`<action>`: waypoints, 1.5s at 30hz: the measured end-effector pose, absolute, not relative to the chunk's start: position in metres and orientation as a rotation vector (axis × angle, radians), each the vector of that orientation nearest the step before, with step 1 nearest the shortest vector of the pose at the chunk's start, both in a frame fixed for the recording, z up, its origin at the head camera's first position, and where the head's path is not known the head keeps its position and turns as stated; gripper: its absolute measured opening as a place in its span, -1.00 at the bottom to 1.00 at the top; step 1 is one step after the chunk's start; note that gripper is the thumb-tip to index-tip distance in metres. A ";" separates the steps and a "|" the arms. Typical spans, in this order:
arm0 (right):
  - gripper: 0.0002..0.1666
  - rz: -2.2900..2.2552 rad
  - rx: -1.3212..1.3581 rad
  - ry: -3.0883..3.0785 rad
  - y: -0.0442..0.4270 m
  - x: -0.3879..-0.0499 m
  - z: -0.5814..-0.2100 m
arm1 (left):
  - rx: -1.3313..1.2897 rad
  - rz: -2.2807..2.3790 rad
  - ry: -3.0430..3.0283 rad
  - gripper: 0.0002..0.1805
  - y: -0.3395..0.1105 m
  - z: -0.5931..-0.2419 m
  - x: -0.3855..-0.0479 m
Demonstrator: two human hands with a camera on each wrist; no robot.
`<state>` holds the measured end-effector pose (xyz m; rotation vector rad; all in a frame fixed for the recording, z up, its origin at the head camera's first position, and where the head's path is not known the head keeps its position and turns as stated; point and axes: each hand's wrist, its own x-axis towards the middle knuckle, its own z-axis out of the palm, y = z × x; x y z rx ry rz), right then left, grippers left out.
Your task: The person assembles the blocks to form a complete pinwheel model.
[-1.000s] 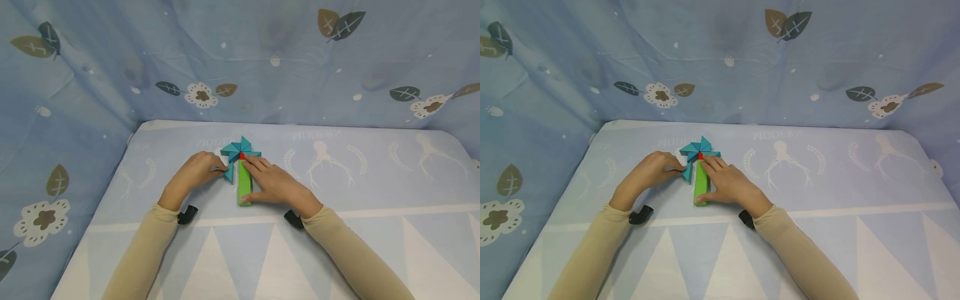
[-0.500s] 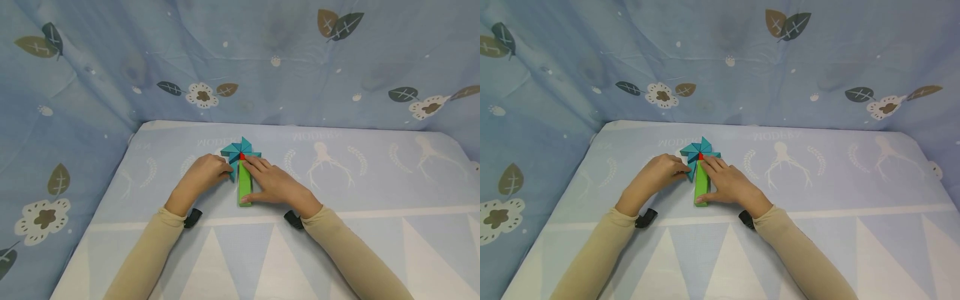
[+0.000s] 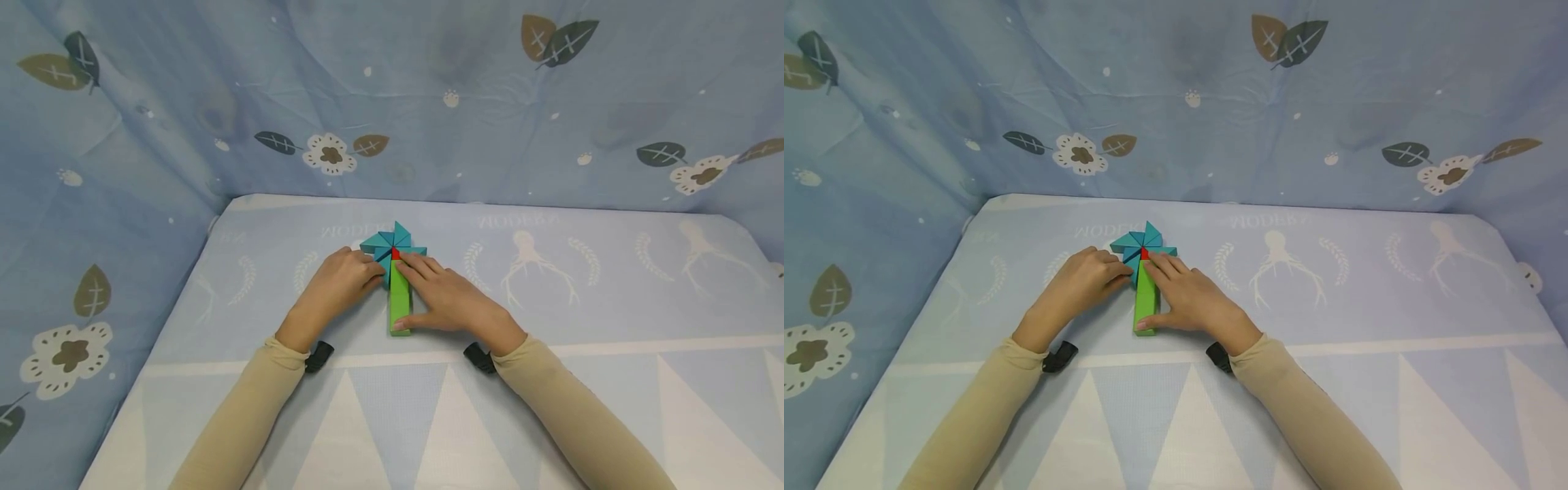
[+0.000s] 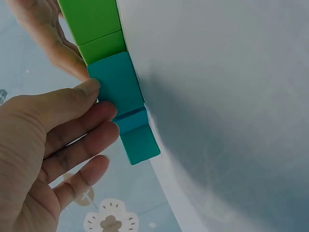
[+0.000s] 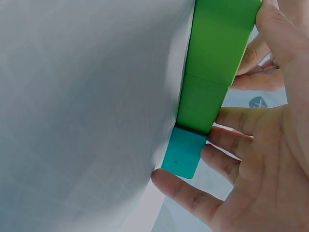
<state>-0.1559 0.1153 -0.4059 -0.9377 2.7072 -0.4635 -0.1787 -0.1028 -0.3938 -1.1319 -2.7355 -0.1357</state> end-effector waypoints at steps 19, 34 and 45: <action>0.28 -0.392 -0.959 2.724 0.115 -0.154 -0.402 | -1.168 -0.248 -2.781 -0.85 -0.104 -0.396 -0.179; 0.13 -0.425 -0.983 2.765 0.119 -0.157 -0.404 | -1.182 -0.268 -2.807 -0.76 -0.103 -0.396 -0.181; 0.14 -0.408 -0.980 2.754 0.118 -0.158 -0.405 | -1.182 -0.250 -2.810 -0.78 -0.103 -0.395 -0.180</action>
